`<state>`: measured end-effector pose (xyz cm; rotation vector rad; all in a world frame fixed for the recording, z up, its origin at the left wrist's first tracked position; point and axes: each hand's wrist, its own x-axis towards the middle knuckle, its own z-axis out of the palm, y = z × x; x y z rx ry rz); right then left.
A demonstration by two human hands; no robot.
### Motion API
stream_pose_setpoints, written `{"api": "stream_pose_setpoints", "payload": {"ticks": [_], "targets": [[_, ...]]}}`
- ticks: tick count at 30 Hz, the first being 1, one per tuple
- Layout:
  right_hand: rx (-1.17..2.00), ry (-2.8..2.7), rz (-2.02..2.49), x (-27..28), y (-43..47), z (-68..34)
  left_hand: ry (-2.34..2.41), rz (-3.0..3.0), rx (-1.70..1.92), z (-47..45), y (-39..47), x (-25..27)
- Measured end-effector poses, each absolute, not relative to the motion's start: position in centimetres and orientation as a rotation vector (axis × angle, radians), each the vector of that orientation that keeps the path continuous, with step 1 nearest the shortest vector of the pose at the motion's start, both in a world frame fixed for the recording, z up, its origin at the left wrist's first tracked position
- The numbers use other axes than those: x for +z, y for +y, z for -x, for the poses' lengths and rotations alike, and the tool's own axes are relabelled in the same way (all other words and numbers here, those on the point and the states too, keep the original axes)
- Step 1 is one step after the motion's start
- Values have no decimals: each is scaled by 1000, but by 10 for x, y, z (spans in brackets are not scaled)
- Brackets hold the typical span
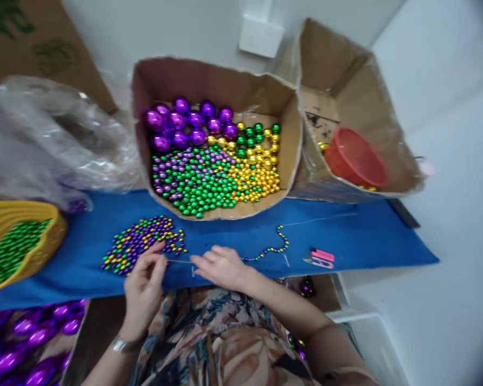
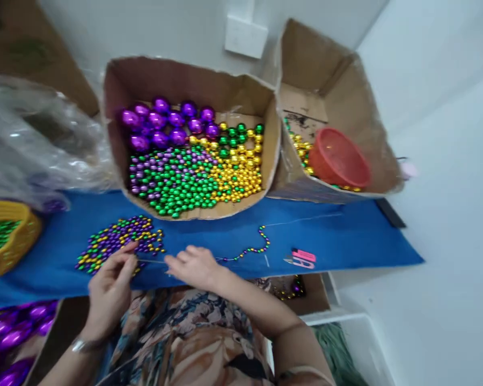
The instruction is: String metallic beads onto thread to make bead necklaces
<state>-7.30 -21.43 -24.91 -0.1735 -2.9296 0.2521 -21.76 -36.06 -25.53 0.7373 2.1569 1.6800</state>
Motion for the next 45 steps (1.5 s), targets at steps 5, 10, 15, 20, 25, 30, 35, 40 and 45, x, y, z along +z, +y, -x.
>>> {"api": "stream_pose_setpoints", "payload": {"ticks": [5, 10, 15, 20, 25, 30, 35, 40, 45], "targets": [[364, -2852, 120, -265, -219, 84, 2107, -665, 1621, 221, -366, -261], [550, -2883, 101, -265, -219, 69, 2187, -804, 1609, 217, -367, -263], [655, -2923, 246, -271, -214, 61, 2546, -1282, 1407, 228, -385, -266], [610, -3065, 233, -271, -215, 67, 2607, -1712, 967, 234, -406, -275], [570, -3139, 192, -271, -220, 74, 2602, -1818, 800, 234, -401, -293], [549, -3122, 203, -274, -216, 75, 2606, -1821, 868, 243, -379, -293], [584, -3121, 169, -272, -215, 72, 2641, -1718, 989, 250, -387, -276], [617, -3134, 117, -273, -221, 74, 2590, -1781, 845, 244, -420, -279], [555, -3139, 63, -277, -225, 80, 2577, -1776, 798, 238, -419, -283]]}}
